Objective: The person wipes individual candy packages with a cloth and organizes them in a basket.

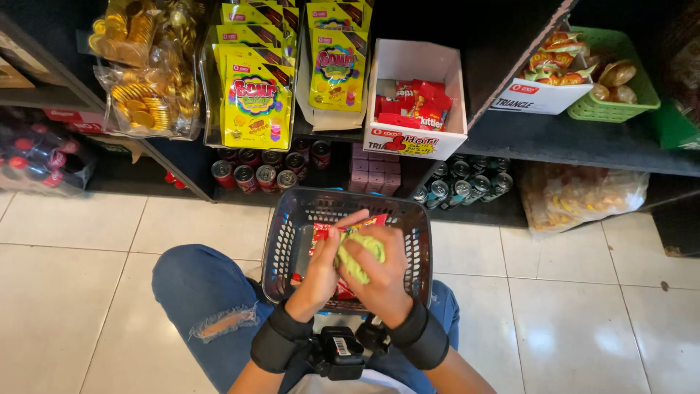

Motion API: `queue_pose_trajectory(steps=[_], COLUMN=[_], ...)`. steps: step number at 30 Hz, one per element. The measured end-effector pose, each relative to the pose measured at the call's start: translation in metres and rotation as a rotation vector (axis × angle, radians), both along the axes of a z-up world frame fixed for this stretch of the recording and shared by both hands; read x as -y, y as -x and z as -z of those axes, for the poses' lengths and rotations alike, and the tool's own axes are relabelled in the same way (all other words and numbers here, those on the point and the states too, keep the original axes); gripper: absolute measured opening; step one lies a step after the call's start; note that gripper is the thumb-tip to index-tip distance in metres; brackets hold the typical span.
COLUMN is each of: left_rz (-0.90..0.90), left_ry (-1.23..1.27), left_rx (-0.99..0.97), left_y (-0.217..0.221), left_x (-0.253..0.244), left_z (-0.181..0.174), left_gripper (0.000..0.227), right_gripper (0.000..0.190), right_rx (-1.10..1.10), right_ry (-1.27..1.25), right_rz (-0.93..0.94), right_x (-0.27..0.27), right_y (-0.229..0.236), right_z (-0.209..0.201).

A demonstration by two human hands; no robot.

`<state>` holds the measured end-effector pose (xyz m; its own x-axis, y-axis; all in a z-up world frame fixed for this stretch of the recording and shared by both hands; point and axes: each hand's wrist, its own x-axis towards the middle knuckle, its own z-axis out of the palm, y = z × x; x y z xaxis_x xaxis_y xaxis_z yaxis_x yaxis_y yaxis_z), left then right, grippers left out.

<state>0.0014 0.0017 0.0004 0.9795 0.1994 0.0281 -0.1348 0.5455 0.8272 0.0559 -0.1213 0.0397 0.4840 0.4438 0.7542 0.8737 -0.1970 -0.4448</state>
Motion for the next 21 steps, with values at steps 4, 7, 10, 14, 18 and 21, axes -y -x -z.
queue_pose_trajectory(steps=[4,7,10,14,18,21], left_rz=[0.011,0.016,0.004,-0.005,-0.022,-0.087], left_ry=[0.005,0.053,0.094,0.025,-0.1,-0.127], left_rx=[0.065,0.059,0.024,0.017,0.042,-0.024], left_y=[0.006,0.005,0.001,-0.002,0.004,0.006], left_x=[-0.007,-0.004,0.002,0.004,-0.012,-0.025], left_z=[-0.012,0.004,0.024,0.011,-0.002,-0.002], left_gripper=[0.065,0.064,0.063,0.061,0.061,0.057], right_gripper=[0.04,0.038,0.036,0.039,0.037,0.033], right_rx=[0.003,-0.048,-0.042,0.066,0.026,-0.129], right_ry=[0.044,0.038,0.029,0.007,0.027,0.003], right_rz=[-0.04,0.041,0.102,-0.007,-0.038,0.054], right_x=[0.008,0.012,0.008,0.002,0.009,0.018], right_y=[-0.006,-0.019,-0.018,-0.002,-0.008,-0.024], right_z=[0.014,0.016,0.003,-0.009,0.009,0.022])
